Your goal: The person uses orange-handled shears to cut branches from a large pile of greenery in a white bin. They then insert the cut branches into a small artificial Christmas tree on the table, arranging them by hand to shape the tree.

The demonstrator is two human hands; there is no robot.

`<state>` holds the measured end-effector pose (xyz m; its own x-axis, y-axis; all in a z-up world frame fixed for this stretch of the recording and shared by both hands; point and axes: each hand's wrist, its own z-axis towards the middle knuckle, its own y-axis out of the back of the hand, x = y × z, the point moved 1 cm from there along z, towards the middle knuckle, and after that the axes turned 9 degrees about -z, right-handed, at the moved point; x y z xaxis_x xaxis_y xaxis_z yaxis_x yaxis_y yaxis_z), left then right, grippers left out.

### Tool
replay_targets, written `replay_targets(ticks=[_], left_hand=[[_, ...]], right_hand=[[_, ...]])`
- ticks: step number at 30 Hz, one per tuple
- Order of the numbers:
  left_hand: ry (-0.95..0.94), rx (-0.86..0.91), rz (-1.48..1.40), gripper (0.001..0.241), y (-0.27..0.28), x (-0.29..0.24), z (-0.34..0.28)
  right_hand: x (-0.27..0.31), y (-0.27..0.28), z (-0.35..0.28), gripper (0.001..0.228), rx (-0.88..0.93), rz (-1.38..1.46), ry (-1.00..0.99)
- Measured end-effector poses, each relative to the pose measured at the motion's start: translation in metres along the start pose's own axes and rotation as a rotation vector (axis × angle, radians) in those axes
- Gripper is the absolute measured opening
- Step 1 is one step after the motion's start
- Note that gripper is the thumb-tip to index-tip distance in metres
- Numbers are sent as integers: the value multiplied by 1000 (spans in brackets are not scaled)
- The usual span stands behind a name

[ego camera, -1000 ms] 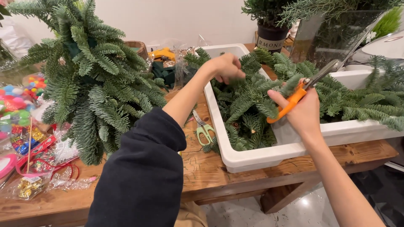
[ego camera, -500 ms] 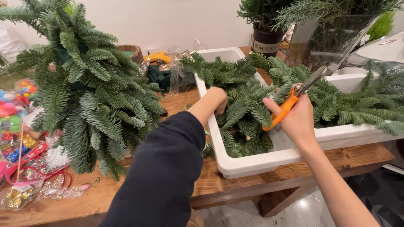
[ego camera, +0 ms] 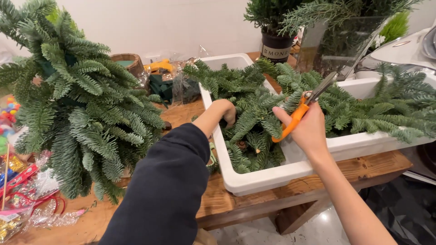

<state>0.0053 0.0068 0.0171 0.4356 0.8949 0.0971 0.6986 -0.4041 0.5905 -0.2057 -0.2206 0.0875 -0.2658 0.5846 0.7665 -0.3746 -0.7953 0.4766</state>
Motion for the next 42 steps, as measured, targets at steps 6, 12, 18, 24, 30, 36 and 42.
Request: replay_targets(ticks=[6,12,18,24,30,36,42], left_hand=[[-124,-491,-368,70,24,4,-87],[-502,-631,-1169,18,50,0,-142],[-526,-512,-1354,81,25,-33,-192],[-658,-452,-1434,51,14,-25,-188],[-803,-411,-1412,56,10,-13,-200],[-607,-726,-1212,38,17,-5,-199],[61,-1282,-537,18,51,95,-45]], right_hand=[[8,2,-3,59,27,-23,-16],[15,6,-9,57,15,20,10],[16,8,-7,58,-46,88,20],[4,4,4,51,-166,200,124],[8,2,4,39,-166,268,145],[30,7,-6,32,-81,324,105],[32,9,-8,35,-44,391,97]])
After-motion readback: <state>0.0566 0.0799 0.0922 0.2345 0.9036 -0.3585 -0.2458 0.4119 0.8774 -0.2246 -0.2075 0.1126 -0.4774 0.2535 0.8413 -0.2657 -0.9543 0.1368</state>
